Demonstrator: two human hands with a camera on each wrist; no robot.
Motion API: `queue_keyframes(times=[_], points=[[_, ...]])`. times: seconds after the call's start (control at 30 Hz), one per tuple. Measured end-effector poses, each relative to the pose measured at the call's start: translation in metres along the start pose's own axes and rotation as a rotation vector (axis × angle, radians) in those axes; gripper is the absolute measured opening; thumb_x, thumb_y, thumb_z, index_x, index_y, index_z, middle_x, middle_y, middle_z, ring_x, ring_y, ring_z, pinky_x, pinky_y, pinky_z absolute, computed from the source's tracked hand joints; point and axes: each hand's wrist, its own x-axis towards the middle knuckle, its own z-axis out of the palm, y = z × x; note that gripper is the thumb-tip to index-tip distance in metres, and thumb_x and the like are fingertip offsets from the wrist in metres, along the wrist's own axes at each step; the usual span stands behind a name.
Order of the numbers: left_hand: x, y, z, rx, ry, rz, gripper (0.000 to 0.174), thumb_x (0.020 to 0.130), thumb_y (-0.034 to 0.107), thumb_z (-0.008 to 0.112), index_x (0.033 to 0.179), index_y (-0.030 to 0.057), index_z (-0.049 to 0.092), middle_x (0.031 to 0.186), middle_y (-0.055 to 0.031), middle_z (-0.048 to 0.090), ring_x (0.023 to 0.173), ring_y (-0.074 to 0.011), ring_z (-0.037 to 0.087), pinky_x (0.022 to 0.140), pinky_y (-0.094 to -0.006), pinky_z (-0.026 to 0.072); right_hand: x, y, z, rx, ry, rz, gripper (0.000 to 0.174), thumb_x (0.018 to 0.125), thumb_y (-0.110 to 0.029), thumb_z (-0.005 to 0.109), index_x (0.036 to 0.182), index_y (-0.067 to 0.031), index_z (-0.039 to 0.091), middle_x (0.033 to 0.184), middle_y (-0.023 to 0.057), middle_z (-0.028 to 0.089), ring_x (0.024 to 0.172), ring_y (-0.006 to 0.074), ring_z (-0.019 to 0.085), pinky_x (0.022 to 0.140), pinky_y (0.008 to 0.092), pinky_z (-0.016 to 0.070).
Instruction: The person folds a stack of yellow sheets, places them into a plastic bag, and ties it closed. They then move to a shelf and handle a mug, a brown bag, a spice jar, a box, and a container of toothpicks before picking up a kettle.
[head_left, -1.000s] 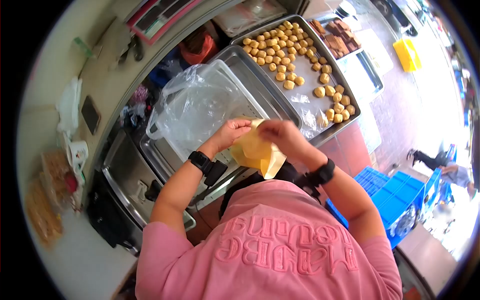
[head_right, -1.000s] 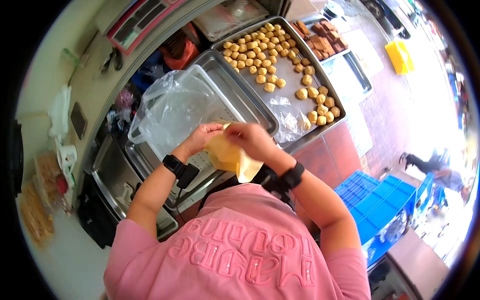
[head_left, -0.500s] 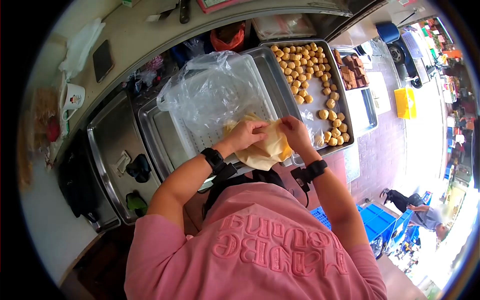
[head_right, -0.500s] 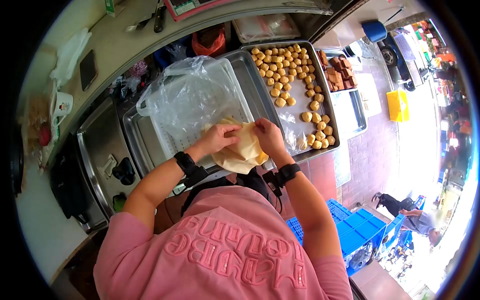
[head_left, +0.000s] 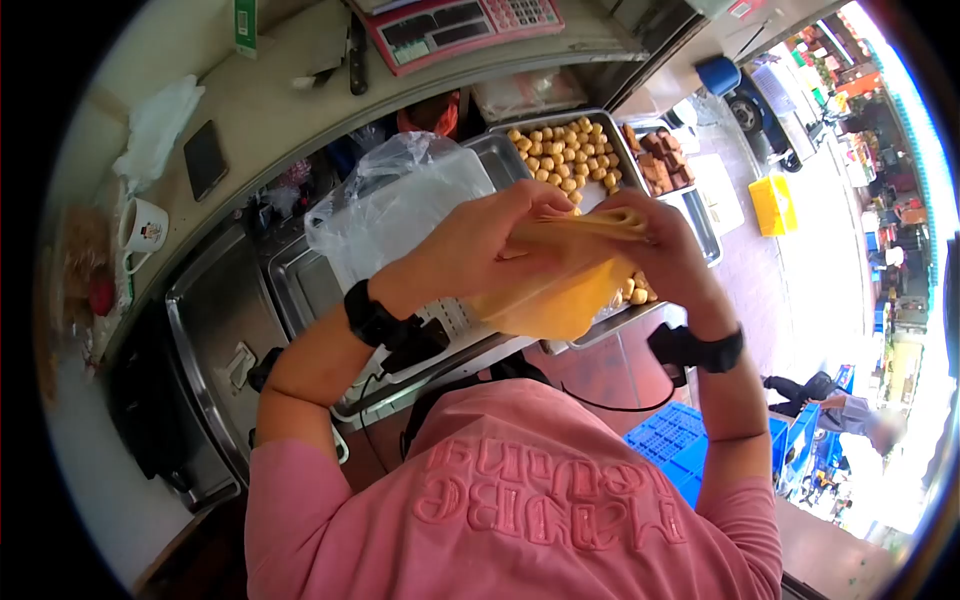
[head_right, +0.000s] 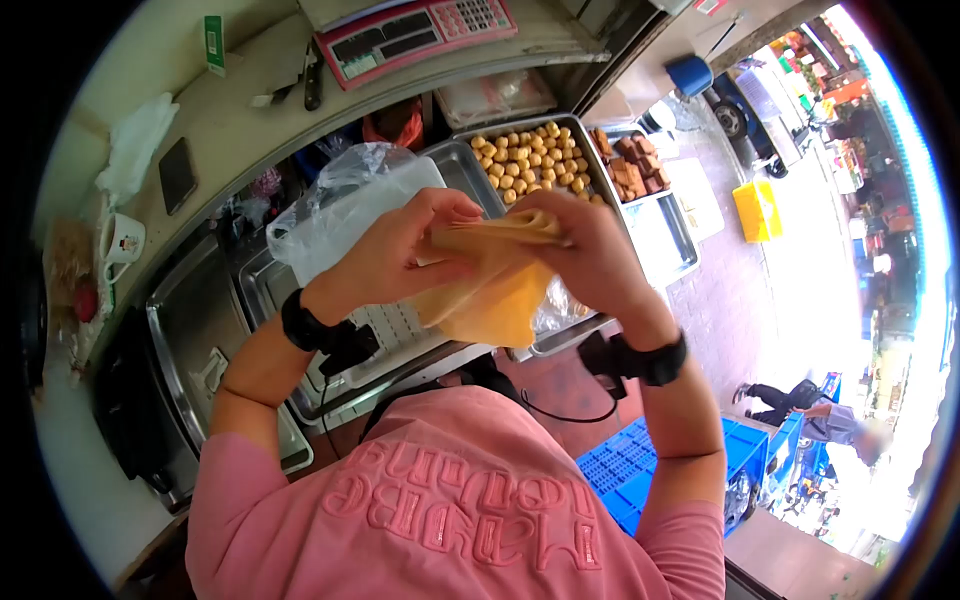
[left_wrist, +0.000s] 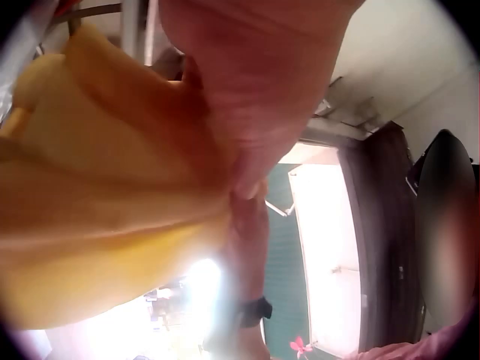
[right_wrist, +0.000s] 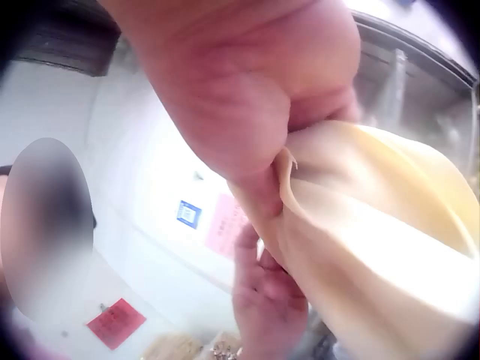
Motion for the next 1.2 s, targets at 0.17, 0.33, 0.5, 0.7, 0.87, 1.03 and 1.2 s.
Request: queue_keyframes(times=[0.17,0.33,0.5,0.7,0.87,1.03,1.2], points=[[0.0,0.005,-0.023,0.151,-0.008,-0.048,0.046,0.079,0.002,0.067,0.119,0.0066,0.045,0.102,-0.0098,0.06,0.087,-0.0182,0.06,0.081,-0.029,0.0477,0.002,-0.061,-0.059,0.125,0.107,-0.06,0.02,0.083,0.003,0.058,0.103,-0.0003,0.059,0.092,0.0029,0.062,0.088,0.0087,0.057,0.077,0.0233,0.0464],[0.008,0.018,-0.02,0.238,0.4,0.366,0.034,0.082,0.0,0.063,0.113,0.0069,0.05,0.107,-0.0116,0.058,0.089,-0.0249,0.061,0.076,-0.0319,0.0499,0.012,-0.09,-0.09,0.003,0.188,-0.115,0.018,0.086,-0.004,0.059,0.103,-0.0012,0.059,0.092,0.0023,0.063,0.087,0.0082,0.057,0.079,0.0224,0.0456],[0.036,0.04,-0.037,0.323,0.425,0.387,0.034,0.082,0.005,0.064,0.113,0.0072,0.05,0.104,-0.0115,0.059,0.087,-0.0266,0.062,0.072,-0.0334,0.0505,0.024,-0.104,-0.108,0.05,0.273,-0.149,0.018,0.086,-0.007,0.06,0.104,-0.0033,0.06,0.096,0.0022,0.064,0.088,0.0085,0.058,0.082,0.0228,0.0455],[0.081,0.095,-0.088,0.545,0.086,0.02,0.02,0.084,0.011,0.065,0.102,0.0033,0.061,0.084,-0.0048,0.063,0.074,-0.0134,0.058,0.067,-0.0236,0.0459,0.027,-0.117,-0.131,-0.329,0.104,-0.363,0.021,0.085,-0.007,0.06,0.106,-0.0035,0.061,0.096,0.0016,0.065,0.09,0.01,0.06,0.082,0.0232,0.0465],[0.088,0.171,-0.12,0.419,0.054,-0.276,0.008,0.087,0.005,0.059,0.092,0.0014,0.064,0.071,-0.0029,0.063,0.06,-0.0057,0.055,0.059,-0.017,0.0455,0.028,-0.079,-0.115,-0.276,0.339,-0.324,0.023,0.085,-0.013,0.064,0.105,-0.0025,0.062,0.091,0.0019,0.065,0.086,0.0078,0.059,0.08,0.0242,0.0467],[0.081,0.186,-0.138,0.526,0.1,-0.066,0.008,0.084,0.004,0.062,0.085,-0.0039,0.062,0.066,0.0016,0.058,0.063,-0.0037,0.051,0.056,-0.021,0.0416,0.039,-0.082,-0.097,-0.1,0.311,-0.41,0.024,0.085,-0.017,0.064,0.105,-0.0038,0.061,0.087,0.003,0.066,0.079,0.0084,0.059,0.074,0.025,0.0473],[0.068,0.192,-0.151,0.567,0.163,-0.215,0.005,0.084,0.006,0.063,0.086,0.0018,0.065,0.065,-0.0012,0.057,0.06,-0.0033,0.049,0.055,-0.0214,0.0421,0.038,-0.088,-0.085,-0.3,0.425,-0.376,0.023,0.085,-0.021,0.066,0.1,-0.0043,0.062,0.082,0.002,0.063,0.077,0.0063,0.057,0.071,0.0241,0.0463]])
